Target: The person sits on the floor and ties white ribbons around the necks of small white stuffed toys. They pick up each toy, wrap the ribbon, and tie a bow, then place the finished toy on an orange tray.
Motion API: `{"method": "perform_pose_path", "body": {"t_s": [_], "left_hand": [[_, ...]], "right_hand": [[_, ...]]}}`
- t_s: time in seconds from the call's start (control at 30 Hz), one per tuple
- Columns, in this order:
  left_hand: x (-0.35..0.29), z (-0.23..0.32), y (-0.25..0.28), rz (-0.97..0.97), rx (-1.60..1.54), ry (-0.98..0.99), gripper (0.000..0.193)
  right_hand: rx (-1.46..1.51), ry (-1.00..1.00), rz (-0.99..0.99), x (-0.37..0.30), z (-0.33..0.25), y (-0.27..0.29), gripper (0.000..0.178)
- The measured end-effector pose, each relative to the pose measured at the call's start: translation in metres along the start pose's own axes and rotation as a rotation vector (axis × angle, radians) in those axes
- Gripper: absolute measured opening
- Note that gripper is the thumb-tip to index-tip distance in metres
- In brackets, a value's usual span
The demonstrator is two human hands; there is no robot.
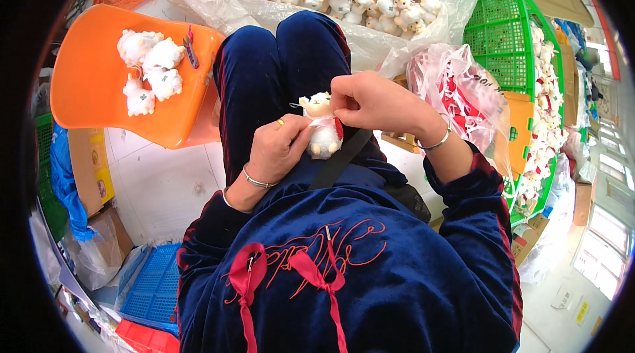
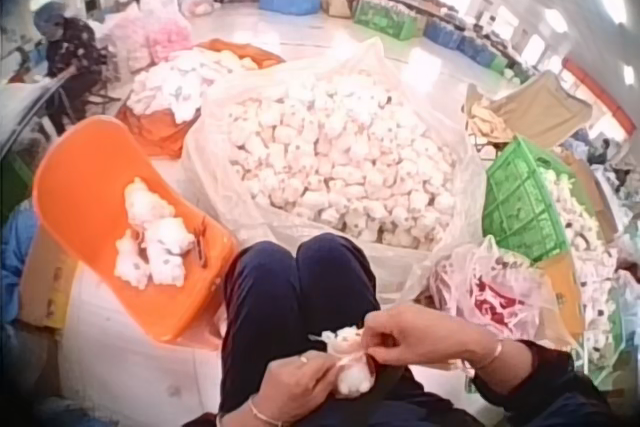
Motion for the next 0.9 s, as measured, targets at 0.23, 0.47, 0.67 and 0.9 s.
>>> {"method": "perform_pose_path", "body": {"t_s": [0.23,0.47,0.67,0.9], "left_hand": [[0.000,0.001,-0.001,0.010,0.005,-0.010,0.009],[0.001,0.002,-0.001,0.011,0.023,-0.019,0.009],[0.002,0.001,-0.001,0.025,0.006,-0.030,0.009],[0.003,0.001,-0.002,0.048,-0.006,-0.045,0.010]], "right_hand": [[-0.052,0.162,0.065,-0.004,0.002,-0.009,0.016],[-0.194,0.196,0.038,-0.003,-0.004,-0.015,0.011],[-0.008,0.091,0.050,-0.002,-0.013,-0.004,0.011],[0.212,0.049,0.101,-0.005,-0.002,-0.017,0.011]]}}
Point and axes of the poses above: each hand's wrist, its own x-axis towards the middle knuckle, its own y-axis out of the back of the hand, z = x × y, the point moved 8 cm from there along x, towards the middle knuckle, and after that the axes turned 8 degrees about -y, right-handed, at the moved point
